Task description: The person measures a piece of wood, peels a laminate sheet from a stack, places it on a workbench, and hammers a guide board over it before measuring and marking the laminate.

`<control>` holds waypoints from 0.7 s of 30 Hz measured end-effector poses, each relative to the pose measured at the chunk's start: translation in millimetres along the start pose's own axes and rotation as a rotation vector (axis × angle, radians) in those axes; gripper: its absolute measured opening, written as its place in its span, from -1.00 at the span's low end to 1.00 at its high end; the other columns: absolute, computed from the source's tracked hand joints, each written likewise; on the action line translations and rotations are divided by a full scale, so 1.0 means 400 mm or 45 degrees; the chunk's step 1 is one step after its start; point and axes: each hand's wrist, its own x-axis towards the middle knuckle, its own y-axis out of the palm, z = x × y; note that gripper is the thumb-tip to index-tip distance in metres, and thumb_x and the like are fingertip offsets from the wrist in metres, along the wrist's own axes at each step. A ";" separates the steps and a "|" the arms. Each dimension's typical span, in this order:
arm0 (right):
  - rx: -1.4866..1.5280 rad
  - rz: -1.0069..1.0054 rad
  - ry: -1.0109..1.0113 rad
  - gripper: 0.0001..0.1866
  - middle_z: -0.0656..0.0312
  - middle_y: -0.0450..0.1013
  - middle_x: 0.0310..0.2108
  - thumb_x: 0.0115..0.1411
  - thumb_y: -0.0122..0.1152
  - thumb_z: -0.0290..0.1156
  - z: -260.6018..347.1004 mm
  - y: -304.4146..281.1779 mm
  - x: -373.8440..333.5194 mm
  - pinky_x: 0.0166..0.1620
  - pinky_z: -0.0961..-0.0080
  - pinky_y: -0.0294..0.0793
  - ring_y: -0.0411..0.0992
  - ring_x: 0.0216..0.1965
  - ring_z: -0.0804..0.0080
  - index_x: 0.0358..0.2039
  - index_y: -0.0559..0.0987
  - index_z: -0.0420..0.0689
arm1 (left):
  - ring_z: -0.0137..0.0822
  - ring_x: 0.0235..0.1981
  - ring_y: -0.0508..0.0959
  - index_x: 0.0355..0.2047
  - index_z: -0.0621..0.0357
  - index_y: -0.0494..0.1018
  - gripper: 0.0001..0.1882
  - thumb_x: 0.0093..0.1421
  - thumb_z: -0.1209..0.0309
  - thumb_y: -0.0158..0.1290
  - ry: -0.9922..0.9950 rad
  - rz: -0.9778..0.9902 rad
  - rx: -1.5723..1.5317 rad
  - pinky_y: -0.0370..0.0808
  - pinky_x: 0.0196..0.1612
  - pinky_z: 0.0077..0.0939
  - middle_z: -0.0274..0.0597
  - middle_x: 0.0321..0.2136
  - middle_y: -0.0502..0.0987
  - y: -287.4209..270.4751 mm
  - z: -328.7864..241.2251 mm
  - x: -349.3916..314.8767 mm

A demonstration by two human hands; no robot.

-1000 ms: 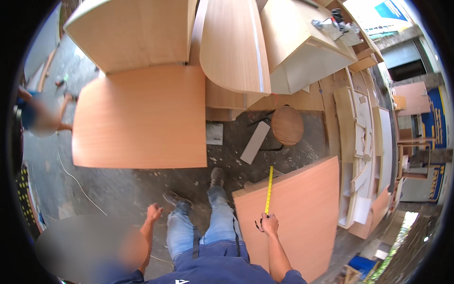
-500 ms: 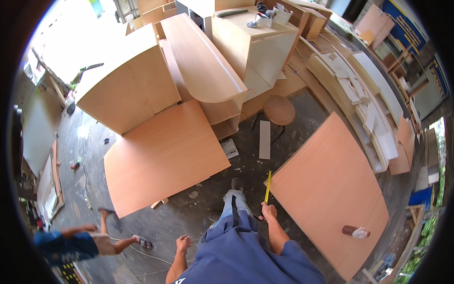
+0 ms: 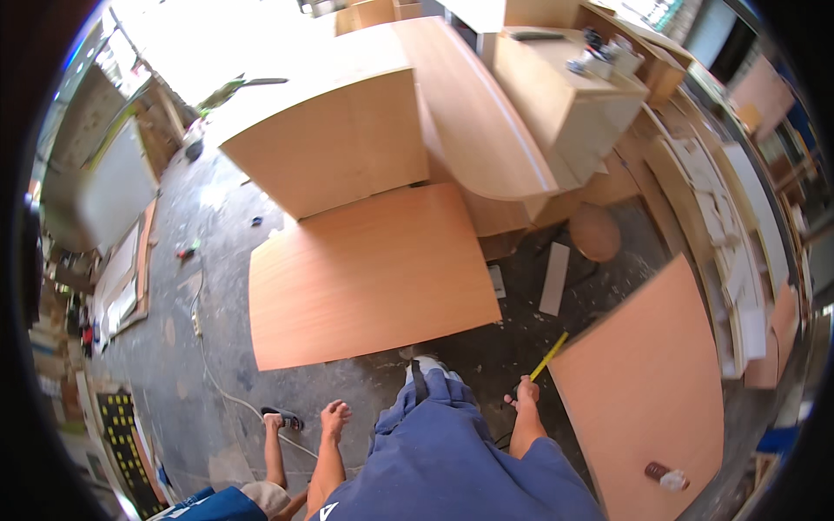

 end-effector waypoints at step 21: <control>0.737 -0.209 -0.282 -0.46 0.00 0.49 -0.27 0.32 -0.01 0.02 0.134 0.472 -0.269 -0.60 0.44 0.54 0.52 -0.52 0.20 -0.16 0.48 -0.32 | -0.23 -0.33 0.64 0.05 0.18 0.42 -0.58 0.22 0.31 0.12 -0.357 -0.081 -0.307 0.54 -0.34 -0.33 -0.12 -0.25 0.60 -0.381 0.152 0.119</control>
